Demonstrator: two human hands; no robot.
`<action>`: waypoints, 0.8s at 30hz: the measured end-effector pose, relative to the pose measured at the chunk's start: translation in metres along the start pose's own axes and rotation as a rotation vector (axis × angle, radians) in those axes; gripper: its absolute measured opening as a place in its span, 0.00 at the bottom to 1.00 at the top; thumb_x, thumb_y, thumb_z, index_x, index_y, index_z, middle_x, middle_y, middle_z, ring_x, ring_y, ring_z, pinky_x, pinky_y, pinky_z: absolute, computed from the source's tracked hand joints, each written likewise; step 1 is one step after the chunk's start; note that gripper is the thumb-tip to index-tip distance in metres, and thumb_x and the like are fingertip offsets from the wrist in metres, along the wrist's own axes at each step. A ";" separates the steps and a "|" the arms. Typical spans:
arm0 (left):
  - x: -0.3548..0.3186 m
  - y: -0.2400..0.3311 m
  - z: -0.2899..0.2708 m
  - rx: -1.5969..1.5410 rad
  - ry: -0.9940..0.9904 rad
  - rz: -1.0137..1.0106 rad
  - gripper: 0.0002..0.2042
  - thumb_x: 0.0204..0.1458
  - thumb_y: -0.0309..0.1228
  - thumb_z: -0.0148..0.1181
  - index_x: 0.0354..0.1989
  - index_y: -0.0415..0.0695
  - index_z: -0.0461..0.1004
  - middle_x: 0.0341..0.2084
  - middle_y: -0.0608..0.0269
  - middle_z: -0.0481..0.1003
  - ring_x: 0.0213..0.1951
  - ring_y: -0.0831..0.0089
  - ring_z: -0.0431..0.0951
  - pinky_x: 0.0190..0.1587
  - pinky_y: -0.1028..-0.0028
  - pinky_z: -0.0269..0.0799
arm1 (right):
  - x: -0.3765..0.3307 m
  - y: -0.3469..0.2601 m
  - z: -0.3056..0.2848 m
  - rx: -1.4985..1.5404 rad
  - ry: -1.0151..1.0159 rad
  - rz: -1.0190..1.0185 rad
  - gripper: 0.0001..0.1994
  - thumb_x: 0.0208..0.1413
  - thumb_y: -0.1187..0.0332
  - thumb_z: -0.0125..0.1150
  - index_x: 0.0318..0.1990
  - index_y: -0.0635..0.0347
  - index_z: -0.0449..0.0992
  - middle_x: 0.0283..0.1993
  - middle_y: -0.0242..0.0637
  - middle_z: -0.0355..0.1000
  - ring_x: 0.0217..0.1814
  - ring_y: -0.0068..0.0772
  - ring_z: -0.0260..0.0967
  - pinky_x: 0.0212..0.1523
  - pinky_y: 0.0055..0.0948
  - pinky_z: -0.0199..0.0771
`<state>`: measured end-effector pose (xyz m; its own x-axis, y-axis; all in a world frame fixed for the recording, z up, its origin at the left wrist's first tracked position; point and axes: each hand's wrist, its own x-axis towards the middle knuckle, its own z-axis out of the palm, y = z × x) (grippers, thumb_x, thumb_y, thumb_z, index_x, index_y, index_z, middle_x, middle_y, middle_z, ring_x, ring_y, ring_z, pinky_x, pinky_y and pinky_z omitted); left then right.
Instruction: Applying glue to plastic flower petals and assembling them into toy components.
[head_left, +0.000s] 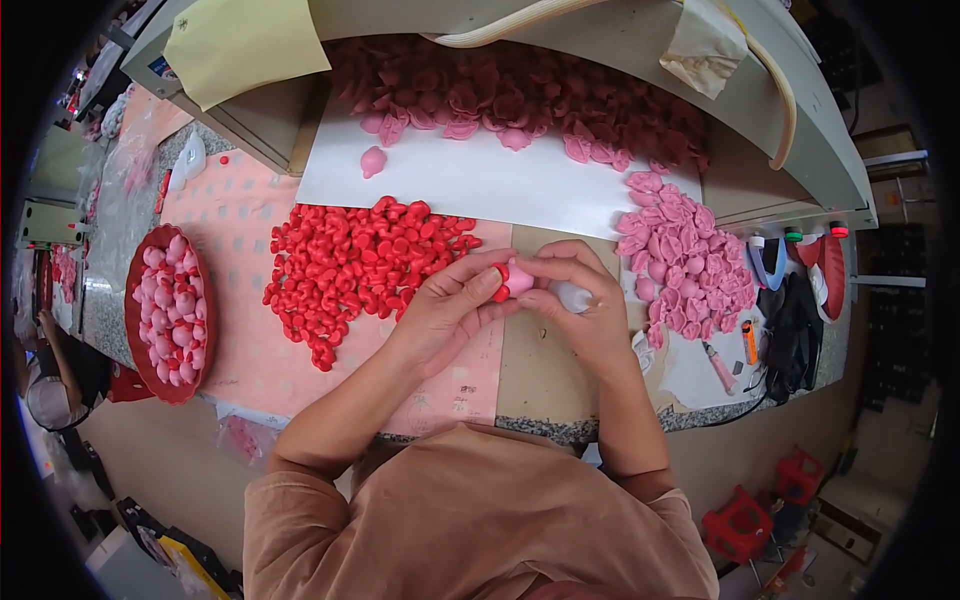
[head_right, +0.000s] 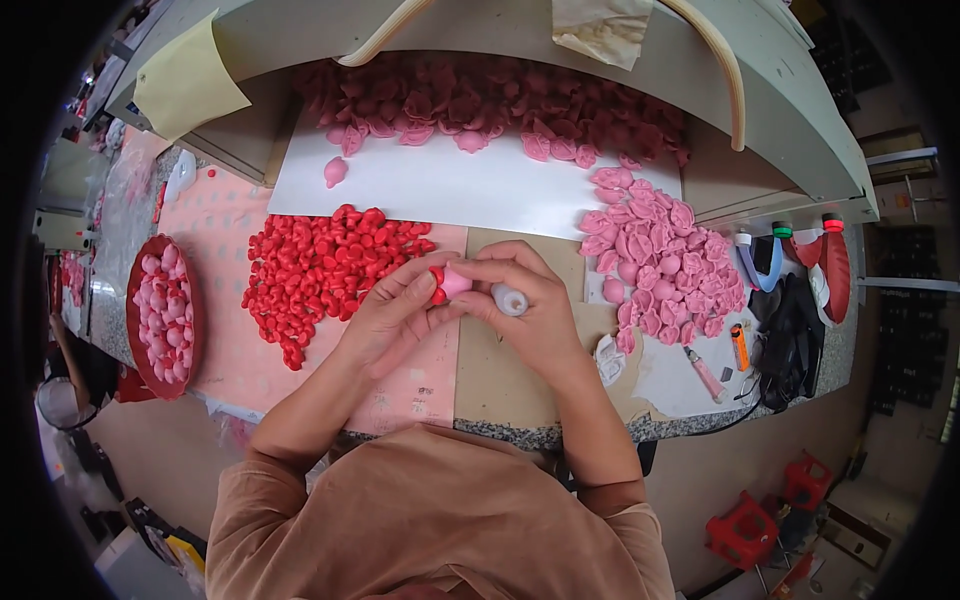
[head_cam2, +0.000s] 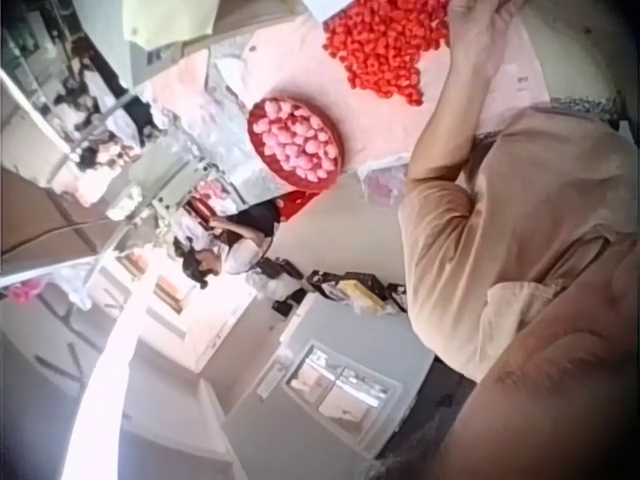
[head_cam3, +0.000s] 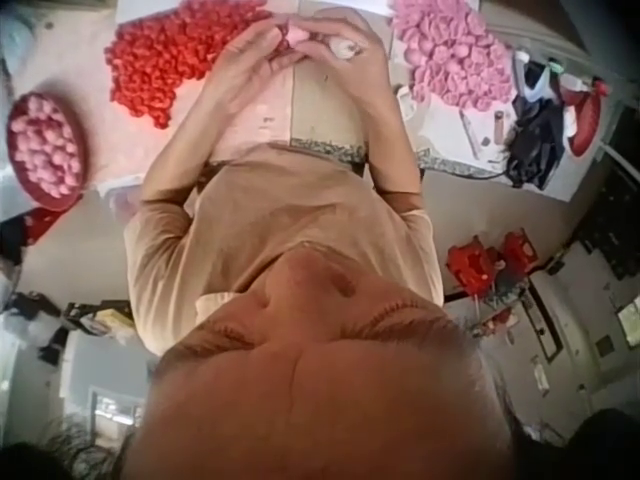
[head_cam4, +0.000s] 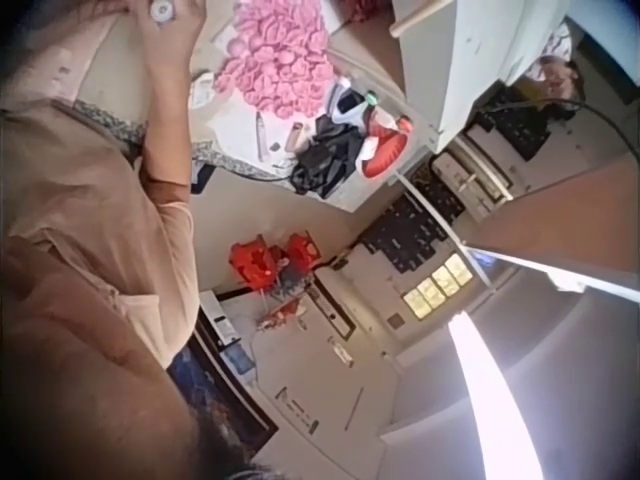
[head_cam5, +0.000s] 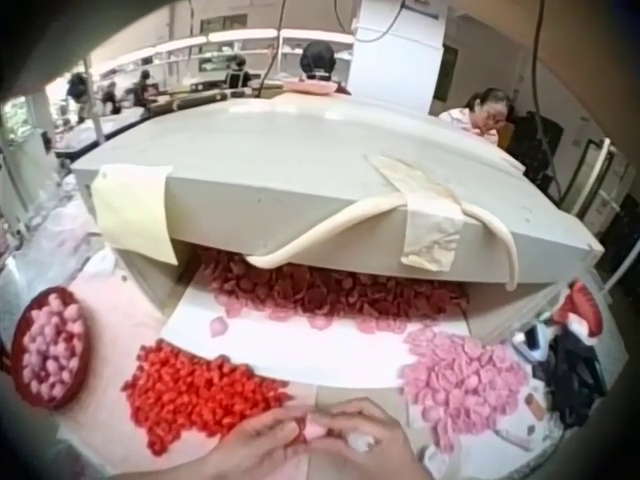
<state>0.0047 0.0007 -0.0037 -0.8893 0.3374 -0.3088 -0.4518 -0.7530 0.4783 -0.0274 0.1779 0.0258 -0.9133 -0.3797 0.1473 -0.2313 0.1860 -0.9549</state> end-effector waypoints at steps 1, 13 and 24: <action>0.000 -0.001 0.000 0.011 -0.010 0.011 0.15 0.56 0.29 0.52 0.52 0.42 0.68 0.47 0.61 0.70 0.49 0.73 0.71 0.52 0.72 0.70 | 0.001 0.002 -0.002 0.048 -0.010 0.024 0.17 0.42 0.78 0.66 0.44 0.62 0.76 0.42 0.34 0.66 0.40 0.25 0.67 0.41 0.21 0.68; -0.003 -0.001 0.000 0.102 0.011 0.091 0.09 0.55 0.25 0.53 0.44 0.42 0.73 0.45 0.62 0.72 0.47 0.71 0.73 0.51 0.68 0.71 | -0.003 0.002 -0.004 0.281 -0.133 0.349 0.17 0.51 0.68 0.62 0.47 0.64 0.72 0.33 0.28 0.70 0.30 0.15 0.64 0.31 0.16 0.66; 0.000 0.012 0.000 0.309 -0.008 0.136 0.09 0.54 0.25 0.54 0.44 0.41 0.73 0.44 0.63 0.71 0.47 0.73 0.71 0.52 0.70 0.70 | -0.002 0.006 0.010 0.313 -0.062 0.293 0.16 0.52 0.68 0.62 0.46 0.65 0.70 0.34 0.31 0.70 0.31 0.15 0.64 0.30 0.16 0.65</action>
<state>-0.0010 -0.0080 0.0021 -0.9429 0.2505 -0.2194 -0.3280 -0.5847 0.7420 -0.0235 0.1702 0.0173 -0.9011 -0.4077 -0.1479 0.1557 0.0141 -0.9877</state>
